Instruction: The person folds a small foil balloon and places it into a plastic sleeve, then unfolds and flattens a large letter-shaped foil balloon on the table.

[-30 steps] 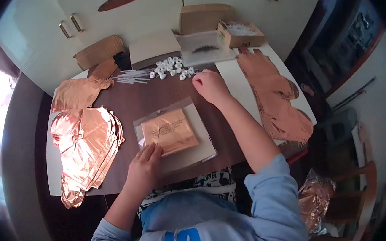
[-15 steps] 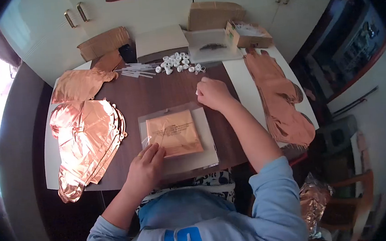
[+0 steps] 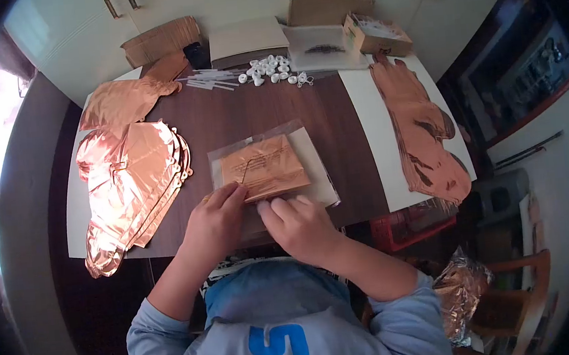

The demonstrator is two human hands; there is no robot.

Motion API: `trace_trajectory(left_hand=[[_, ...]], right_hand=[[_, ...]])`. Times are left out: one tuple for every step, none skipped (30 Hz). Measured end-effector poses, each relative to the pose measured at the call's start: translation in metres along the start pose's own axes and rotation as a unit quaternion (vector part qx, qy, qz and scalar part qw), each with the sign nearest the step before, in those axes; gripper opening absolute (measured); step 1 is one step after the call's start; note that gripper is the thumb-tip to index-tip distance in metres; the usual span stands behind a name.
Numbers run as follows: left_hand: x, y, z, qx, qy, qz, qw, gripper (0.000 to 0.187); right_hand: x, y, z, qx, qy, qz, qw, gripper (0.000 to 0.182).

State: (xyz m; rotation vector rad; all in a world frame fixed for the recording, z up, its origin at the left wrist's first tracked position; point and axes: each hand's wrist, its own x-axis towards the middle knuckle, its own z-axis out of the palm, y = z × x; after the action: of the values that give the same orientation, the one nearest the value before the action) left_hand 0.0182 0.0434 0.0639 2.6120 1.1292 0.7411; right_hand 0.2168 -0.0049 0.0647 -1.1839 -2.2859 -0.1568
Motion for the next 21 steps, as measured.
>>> trace_trajectory(left_hand=[[0.0,0.002,0.0,0.003,0.002,0.001,1.0,0.039],[0.0,0.003,-0.001,0.006,0.004,0.004,1.0,0.039],[0.001,0.003,-0.002,0.011,0.008,0.007,1.0,0.04],[0.001,0.003,-0.003,0.01,0.003,0.0,1.0,0.041],[0.0,0.003,-0.004,0.007,-0.003,-0.007,1.0,0.041],[-0.001,0.003,-0.004,0.005,-0.009,-0.013,1.0,0.042],[-0.002,0.002,-0.003,0.013,-0.003,-0.005,1.0,0.042],[-0.004,0.001,-0.001,0.021,0.002,0.002,1.0,0.043],[-0.006,0.0,0.001,0.029,0.007,0.01,1.0,0.043],[-0.009,-0.002,0.006,0.044,0.007,0.018,0.999,0.042],[-0.013,-0.004,0.012,0.06,0.007,0.026,0.998,0.042],[-0.017,-0.005,0.018,0.075,0.007,0.035,0.997,0.041],[-0.022,-0.005,0.023,0.06,0.007,0.031,0.998,0.044],[-0.027,-0.004,0.027,0.045,0.006,0.027,0.999,0.047],[-0.03,-0.005,0.029,0.031,0.005,0.023,0.999,0.051],[-0.031,-0.005,0.026,0.027,0.001,0.028,0.999,0.054],[-0.032,-0.005,0.021,0.022,-0.005,0.032,0.999,0.058],[-0.033,-0.006,0.018,0.018,-0.009,0.036,0.999,0.062],[-0.036,-0.008,0.02,0.004,-0.004,0.022,1.0,0.064],[-0.042,-0.011,0.024,-0.01,-0.001,0.006,1.0,0.065],[-0.045,-0.013,0.027,-0.024,0.003,-0.009,1.0,0.067]], right_hand=[[0.004,0.001,0.009,-0.018,-0.004,0.007,1.0,0.02],[0.006,0.001,0.014,-0.037,-0.006,0.015,0.999,0.024],[0.007,-0.001,0.016,-0.036,-0.004,0.021,0.999,0.026],[0.005,-0.004,0.018,-0.034,-0.003,0.028,0.999,0.028],[0.002,-0.008,0.018,-0.031,-0.004,0.036,0.999,0.031],[0.0,-0.01,0.014,-0.029,-0.02,0.043,0.998,0.031],[-0.002,-0.013,0.003,-0.026,-0.036,0.05,0.998,0.032],[-0.006,-0.014,-0.007,-0.023,-0.052,0.059,0.997,0.034],[-0.011,-0.013,-0.016,0.009,-0.06,0.067,0.996,0.038],[-0.018,-0.011,-0.025,0.042,-0.067,0.076,0.994,0.042],[-0.022,-0.007,-0.032,0.073,-0.073,0.084,0.991,0.046],[-0.023,-0.002,-0.04,0.063,-0.084,0.076,0.992,0.052],[-0.02,0.005,-0.047,0.052,-0.093,0.068,0.992,0.058],[-0.018,0.012,-0.051,0.042,-0.103,0.06,0.992,0.065],[-0.018,0.019,-0.049,0.044,-0.114,0.057,0.991,0.069],[-0.021,0.028,-0.043,0.046,-0.126,0.053,0.989,0.073],[-0.026,0.035,-0.036,0.05,-0.14,0.049,0.988,0.077],[-0.035,0.043,-0.029,0.052,-0.179,0.058,0.981,0.084],[-0.041,0.048,-0.023,0.055,-0.18,0.055,0.981,0.083],[-0.047,0.051,-0.018,0.059,-0.181,0.05,0.98,0.082],[-0.051,0.052,-0.015,0.063,-0.182,0.046,0.98,0.081]])
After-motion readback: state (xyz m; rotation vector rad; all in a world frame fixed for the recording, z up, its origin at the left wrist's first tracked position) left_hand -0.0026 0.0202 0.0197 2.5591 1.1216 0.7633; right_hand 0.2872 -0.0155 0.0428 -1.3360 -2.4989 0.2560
